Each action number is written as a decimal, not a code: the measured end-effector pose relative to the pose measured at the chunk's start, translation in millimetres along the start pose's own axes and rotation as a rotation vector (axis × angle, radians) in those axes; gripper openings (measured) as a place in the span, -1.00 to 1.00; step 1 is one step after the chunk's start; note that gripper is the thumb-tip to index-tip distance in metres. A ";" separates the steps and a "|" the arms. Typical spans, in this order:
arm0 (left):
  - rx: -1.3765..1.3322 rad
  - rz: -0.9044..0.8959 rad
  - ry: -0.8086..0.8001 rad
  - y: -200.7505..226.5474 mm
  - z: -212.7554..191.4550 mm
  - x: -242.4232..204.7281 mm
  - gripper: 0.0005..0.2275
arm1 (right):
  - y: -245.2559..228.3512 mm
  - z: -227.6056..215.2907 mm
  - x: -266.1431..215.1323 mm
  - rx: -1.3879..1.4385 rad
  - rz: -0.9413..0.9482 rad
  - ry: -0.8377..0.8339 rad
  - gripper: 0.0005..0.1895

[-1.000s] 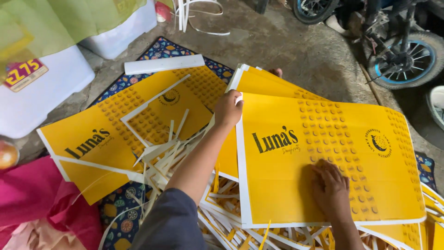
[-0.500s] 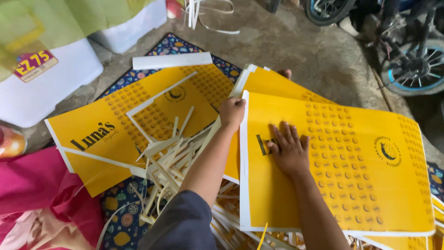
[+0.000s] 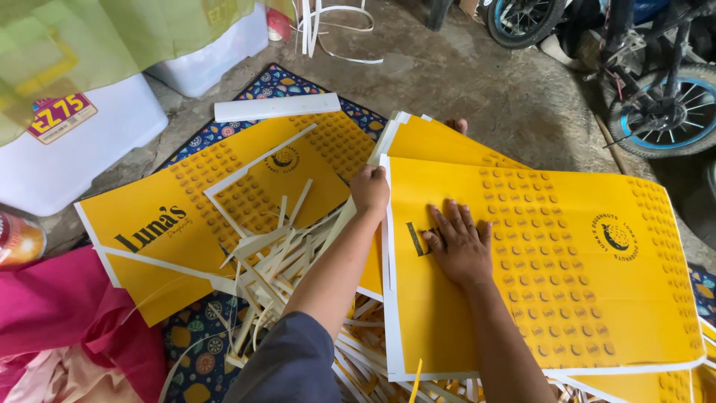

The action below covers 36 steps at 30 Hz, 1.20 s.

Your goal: Stripping waste material from die-cut cardboard packaging sheets

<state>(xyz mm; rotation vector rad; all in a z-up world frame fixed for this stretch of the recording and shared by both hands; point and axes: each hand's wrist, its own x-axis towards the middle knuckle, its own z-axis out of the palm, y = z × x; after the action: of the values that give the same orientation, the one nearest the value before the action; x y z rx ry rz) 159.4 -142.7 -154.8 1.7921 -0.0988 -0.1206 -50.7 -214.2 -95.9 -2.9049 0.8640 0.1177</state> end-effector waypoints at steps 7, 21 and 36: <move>0.002 0.025 -0.074 11.9 -10.3 -3.6 -0.72 | -5.1 -8.0 -3.1 0.023 0.012 -0.006 -0.30; -0.015 0.009 0.064 22.5 -6.3 -5.8 -0.72 | -2.6 -4.8 -1.7 0.025 0.007 0.002 -0.30; 0.129 0.072 -0.218 44.4 -64.3 -55.6 -0.52 | -5.3 -10.7 -2.3 0.097 0.110 0.057 -0.28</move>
<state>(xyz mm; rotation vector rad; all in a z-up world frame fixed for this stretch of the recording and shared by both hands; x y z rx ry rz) 112.9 -83.1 -95.7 1.8968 -0.3334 -0.2630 -49.2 -209.8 -84.6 -2.7834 1.0098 0.0014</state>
